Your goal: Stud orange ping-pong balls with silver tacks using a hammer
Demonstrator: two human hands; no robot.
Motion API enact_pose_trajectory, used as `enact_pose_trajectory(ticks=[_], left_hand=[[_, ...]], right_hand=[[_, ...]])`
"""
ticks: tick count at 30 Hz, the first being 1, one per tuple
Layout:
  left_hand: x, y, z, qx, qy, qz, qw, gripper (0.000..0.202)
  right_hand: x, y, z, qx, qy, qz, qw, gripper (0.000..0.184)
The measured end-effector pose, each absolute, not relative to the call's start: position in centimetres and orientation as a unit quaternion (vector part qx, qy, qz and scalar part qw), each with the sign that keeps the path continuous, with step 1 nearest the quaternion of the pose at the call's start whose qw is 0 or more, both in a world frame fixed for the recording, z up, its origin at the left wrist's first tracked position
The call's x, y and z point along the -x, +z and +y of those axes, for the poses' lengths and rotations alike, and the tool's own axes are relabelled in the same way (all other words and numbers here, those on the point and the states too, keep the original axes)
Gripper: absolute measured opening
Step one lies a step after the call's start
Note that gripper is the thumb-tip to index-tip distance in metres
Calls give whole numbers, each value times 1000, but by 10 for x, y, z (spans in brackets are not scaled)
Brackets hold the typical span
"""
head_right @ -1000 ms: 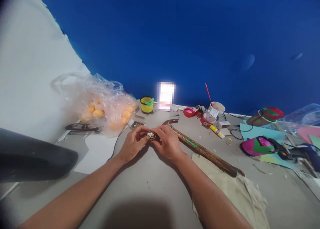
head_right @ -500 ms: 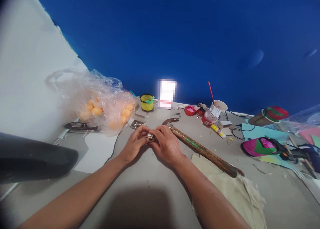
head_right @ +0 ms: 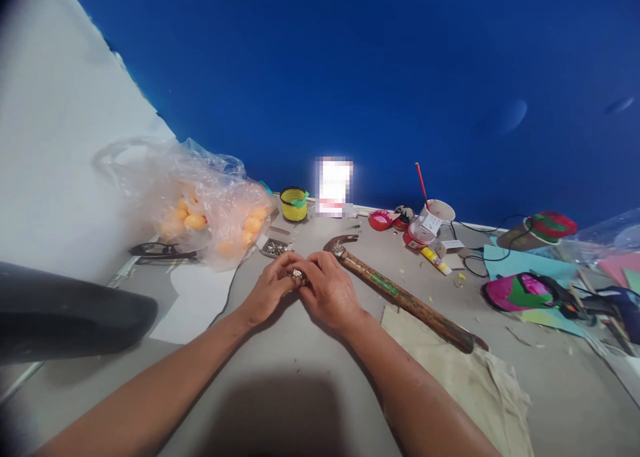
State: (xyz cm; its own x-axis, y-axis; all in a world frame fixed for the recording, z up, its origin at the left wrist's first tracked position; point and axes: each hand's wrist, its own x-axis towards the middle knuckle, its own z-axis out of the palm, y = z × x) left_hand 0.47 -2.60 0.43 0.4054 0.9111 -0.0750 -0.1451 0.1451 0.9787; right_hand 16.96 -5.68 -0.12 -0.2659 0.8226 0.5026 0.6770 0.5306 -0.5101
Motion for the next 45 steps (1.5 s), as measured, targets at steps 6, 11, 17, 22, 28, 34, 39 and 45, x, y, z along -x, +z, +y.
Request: enact_pose_trajectory(ticks=[6,11,17,22,28,34,39,45], left_hand=[[-2,5,-23,-464,382,337,725,26],[-1,3,-22,-439,371,331,748,31],[-3,7,-23,-358,378,334,786,37],[-4,8,-27,-363,376,315,792,43],[-6,-3,-29,-442,366,280,770,41],[-3,-7,-26,-505,372,293,721,43],[-1,-6,-23,-573,364,317,662,48],[1,6,-24,-633,366,340,591,48]], right_hand=[[-171,-1,-55,477,121,-778,390,29],[-172,-1,-54,476,132,-778,389,28],[-172,1,-52,473,117,-777,399,29],[-172,3,-50,457,100,-779,417,21],[-177,3,-50,466,45,-766,441,19],[-178,1,-49,458,41,-781,422,16],[-180,-1,-47,452,85,-789,406,23],[-180,0,-49,448,77,-780,430,25]])
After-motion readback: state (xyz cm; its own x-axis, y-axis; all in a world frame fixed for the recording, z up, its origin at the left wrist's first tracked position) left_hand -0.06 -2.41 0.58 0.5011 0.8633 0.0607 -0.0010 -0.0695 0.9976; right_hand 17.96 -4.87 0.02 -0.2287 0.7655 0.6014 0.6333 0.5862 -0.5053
